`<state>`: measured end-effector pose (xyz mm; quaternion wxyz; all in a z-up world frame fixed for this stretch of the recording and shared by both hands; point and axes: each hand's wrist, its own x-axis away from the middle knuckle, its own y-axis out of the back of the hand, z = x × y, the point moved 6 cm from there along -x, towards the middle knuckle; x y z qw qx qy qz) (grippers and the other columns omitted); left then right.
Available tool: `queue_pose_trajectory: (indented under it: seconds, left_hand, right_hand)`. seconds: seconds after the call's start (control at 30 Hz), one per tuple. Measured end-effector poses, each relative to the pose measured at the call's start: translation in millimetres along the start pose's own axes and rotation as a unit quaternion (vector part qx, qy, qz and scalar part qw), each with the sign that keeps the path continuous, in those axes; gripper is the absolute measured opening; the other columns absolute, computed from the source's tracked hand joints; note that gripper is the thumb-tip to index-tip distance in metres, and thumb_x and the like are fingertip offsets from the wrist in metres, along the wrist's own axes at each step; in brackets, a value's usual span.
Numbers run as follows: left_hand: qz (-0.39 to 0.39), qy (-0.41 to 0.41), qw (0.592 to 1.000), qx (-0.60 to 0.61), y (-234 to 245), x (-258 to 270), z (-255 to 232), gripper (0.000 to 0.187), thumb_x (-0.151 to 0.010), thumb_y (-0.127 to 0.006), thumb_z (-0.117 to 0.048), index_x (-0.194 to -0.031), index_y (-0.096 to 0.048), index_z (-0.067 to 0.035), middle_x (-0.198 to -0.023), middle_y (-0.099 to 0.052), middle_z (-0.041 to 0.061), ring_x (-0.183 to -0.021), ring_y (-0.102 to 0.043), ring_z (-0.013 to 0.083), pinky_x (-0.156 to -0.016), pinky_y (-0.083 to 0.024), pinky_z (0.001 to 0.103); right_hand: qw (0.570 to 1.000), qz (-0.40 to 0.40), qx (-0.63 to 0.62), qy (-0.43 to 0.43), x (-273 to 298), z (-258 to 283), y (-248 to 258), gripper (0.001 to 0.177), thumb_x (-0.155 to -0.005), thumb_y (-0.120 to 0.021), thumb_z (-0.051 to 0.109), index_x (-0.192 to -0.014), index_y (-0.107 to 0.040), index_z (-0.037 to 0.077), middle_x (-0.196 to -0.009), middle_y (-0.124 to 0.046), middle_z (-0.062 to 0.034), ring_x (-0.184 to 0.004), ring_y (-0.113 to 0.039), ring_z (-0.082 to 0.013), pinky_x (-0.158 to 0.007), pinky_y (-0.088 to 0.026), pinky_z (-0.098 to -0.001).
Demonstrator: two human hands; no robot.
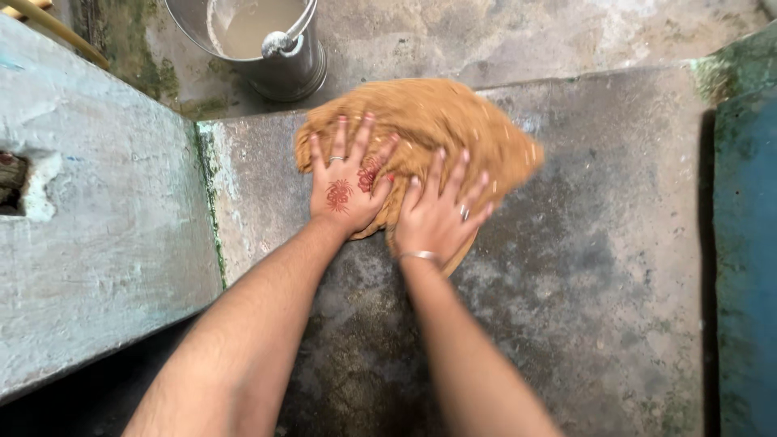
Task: The person wipes the concrete floor by hand with a cloth, moving it across the surface to clean various sections.
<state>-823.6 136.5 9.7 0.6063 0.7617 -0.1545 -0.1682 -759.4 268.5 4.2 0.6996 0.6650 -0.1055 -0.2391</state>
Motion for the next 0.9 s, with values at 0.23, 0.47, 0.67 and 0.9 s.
queue_pose_trajectory:
  seconds: [0.23,0.47,0.67,0.9]
  left_hand:
    - [0.057,-0.067,0.996,0.009,1,-11,1,0.065,-0.095,-0.05,-0.047,-0.157,-0.034,-0.042,-0.17,-0.014,-0.001,-0.156,-0.013,0.0309,-0.123,-0.008,0.063]
    - [-0.055,0.082,0.995,0.032,-8,14,8,0.065,-0.099,-0.05,-0.04,-0.162,-0.036,-0.035,-0.173,-0.023,0.0,-0.16,-0.021,0.0281,-0.13,-0.017,0.055]
    - [-0.097,0.415,0.904,0.032,-16,69,-23,0.064,-0.103,-0.043,-0.044,-0.163,-0.03,-0.026,-0.173,-0.015,0.006,-0.158,-0.015,0.0361,-0.124,-0.014,0.06]
    - [-0.011,0.404,0.914,0.019,-18,64,-20,0.068,-0.1,-0.037,-0.046,-0.163,-0.021,-0.026,-0.171,-0.001,0.011,-0.153,-0.002,0.0469,-0.117,-0.004,0.068]
  right_hand:
    - [0.995,0.085,0.005,-0.058,18,8,-2,0.06,-0.104,-0.036,0.046,-0.161,-0.03,0.03,-0.172,-0.012,-0.0083,-0.154,-0.009,-0.0459,-0.117,-0.005,-0.0689]
    - [0.974,0.075,-0.019,0.213,-11,16,4,0.062,-0.102,-0.043,0.043,-0.162,-0.035,0.027,-0.173,-0.017,-0.0086,-0.157,-0.011,-0.042,-0.122,-0.007,-0.0644]
    - [0.872,0.087,-0.068,0.476,-46,44,13,0.059,-0.098,-0.049,0.042,-0.156,-0.043,0.032,-0.169,-0.027,-0.0042,-0.155,-0.019,-0.0361,-0.122,-0.01,-0.0634]
    - [0.871,0.076,-0.097,0.476,-46,44,16,0.056,-0.1,-0.05,0.04,-0.156,-0.048,0.032,-0.169,-0.032,-0.001,-0.156,-0.023,-0.0325,-0.125,-0.015,-0.0597]
